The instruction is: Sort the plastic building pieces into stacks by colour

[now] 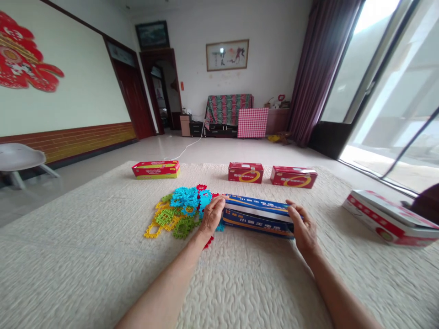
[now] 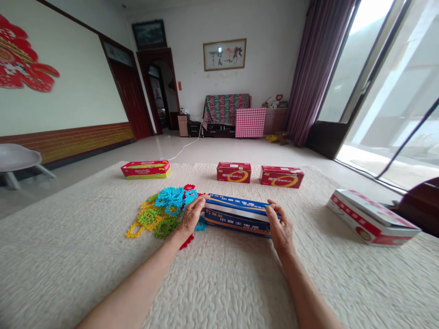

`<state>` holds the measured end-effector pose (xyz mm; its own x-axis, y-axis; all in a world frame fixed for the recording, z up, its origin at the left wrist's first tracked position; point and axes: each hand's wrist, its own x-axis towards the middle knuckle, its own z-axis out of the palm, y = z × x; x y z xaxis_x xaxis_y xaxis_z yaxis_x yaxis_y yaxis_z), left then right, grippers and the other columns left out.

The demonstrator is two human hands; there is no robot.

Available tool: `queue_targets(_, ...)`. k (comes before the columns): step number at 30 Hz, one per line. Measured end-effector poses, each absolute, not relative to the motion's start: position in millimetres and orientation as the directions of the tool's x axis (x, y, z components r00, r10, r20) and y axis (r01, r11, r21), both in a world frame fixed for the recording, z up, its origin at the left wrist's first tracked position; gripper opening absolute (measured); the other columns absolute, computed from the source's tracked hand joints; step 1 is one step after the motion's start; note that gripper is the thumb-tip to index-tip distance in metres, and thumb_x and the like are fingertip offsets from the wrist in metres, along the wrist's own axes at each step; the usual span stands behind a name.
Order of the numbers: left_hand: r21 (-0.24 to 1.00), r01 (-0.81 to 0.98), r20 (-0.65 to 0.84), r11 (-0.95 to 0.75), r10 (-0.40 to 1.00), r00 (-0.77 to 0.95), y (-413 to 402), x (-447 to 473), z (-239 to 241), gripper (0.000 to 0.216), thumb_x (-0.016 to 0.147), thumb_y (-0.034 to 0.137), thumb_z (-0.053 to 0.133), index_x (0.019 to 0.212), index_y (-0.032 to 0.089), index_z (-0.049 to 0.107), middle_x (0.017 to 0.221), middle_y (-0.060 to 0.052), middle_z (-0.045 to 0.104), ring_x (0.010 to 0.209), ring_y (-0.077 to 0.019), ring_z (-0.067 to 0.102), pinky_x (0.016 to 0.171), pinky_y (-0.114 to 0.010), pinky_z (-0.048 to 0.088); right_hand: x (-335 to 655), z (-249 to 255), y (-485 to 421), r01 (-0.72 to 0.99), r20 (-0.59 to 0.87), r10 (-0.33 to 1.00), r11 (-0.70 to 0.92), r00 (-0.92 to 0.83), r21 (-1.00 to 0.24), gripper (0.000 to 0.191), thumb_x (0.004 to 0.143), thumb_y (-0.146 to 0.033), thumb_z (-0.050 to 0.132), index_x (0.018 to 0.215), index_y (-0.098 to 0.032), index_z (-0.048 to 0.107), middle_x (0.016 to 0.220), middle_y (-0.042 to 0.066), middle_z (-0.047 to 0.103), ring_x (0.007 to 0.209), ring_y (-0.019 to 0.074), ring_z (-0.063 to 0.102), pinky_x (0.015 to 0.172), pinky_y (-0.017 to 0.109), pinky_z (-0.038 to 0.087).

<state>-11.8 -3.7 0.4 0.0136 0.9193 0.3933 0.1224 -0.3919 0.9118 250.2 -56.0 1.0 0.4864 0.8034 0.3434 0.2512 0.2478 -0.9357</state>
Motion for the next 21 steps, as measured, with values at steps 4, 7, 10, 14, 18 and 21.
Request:
queue_targets(4,0.905,0.132,0.406,-0.404,0.914,0.013,-1.5,-12.0,-1.0,0.031,0.090,0.037,0.045,0.100,0.021,0.069,0.114,-0.005,0.068,0.111,-0.0193,0.059,0.097,-0.034,0.047,250.5,-1.6,-53.3,0.262,0.373,0.792,0.276,0.482,-0.925,0.035,0.076,-0.056,0.059,0.086,-0.023,0.066,0.124,0.007,0.063,0.110,0.0301,0.057,0.091,0.040,0.046)
queue_targets(7,0.889,0.134,0.437,-0.439,0.898,0.041,-0.3,-12.2,-3.2,0.032,0.091,0.038,0.045,0.103,0.021,0.069,0.114,-0.006,0.068,0.112,-0.0192,0.059,0.101,-0.035,0.045,250.0,-1.7,-53.5,0.274,0.379,0.789,0.275,0.483,-0.922,0.033,0.076,-0.054,0.058,0.084,-0.023,0.063,0.125,0.008,0.063,0.111,0.0303,0.057,0.095,0.042,0.043)
queue_targets(10,0.872,0.118,0.471,-0.474,0.880,0.057,0.9,-12.1,-6.7,0.033,0.092,0.039,0.045,0.107,0.020,0.067,0.118,-0.006,0.067,0.114,-0.0188,0.058,0.103,-0.035,0.043,249.6,-0.2,-55.5,0.318,0.391,0.777,0.258,0.493,-0.913,0.032,0.078,-0.052,0.056,0.091,-0.024,0.065,0.125,0.007,0.063,0.114,0.0295,0.055,0.098,0.042,0.041)
queue_targets(14,0.856,0.120,0.497,-0.503,0.864,0.075,2.6,-10.8,-9.2,0.031,0.092,0.037,0.045,0.106,0.020,0.067,0.118,-0.007,0.066,0.115,-0.0190,0.057,0.105,-0.036,0.041,253.0,-0.6,-56.4,0.395,0.403,0.748,0.205,0.527,-0.895,0.038,0.079,-0.052,0.053,0.103,-0.026,0.067,0.118,0.005,0.066,0.110,0.0287,0.057,0.095,0.041,0.043)
queue_targets(18,0.863,0.139,0.478,-0.485,0.875,0.080,3.2,-9.0,-8.2,0.028,0.091,0.034,0.045,0.101,0.020,0.068,0.114,-0.006,0.067,0.113,-0.0191,0.058,0.104,-0.036,0.042,257.9,-4.1,-54.1,0.432,0.408,0.749,0.180,0.521,-0.883,0.038,0.079,-0.053,0.053,0.102,-0.026,0.068,0.111,0.004,0.068,0.101,0.0279,0.059,0.087,0.039,0.046)
queue_targets(21,0.874,0.137,0.462,-0.466,0.885,0.064,1.8,-7.4,-8.2,0.026,0.091,0.031,0.045,0.099,0.021,0.068,0.113,-0.005,0.067,0.114,-0.0187,0.057,0.104,-0.036,0.042,257.3,-3.4,-53.3,0.423,0.404,0.749,0.182,0.525,-0.888,0.037,0.079,-0.052,0.053,0.102,-0.026,0.069,0.109,0.004,0.068,0.097,0.0272,0.060,0.084,0.038,0.047)
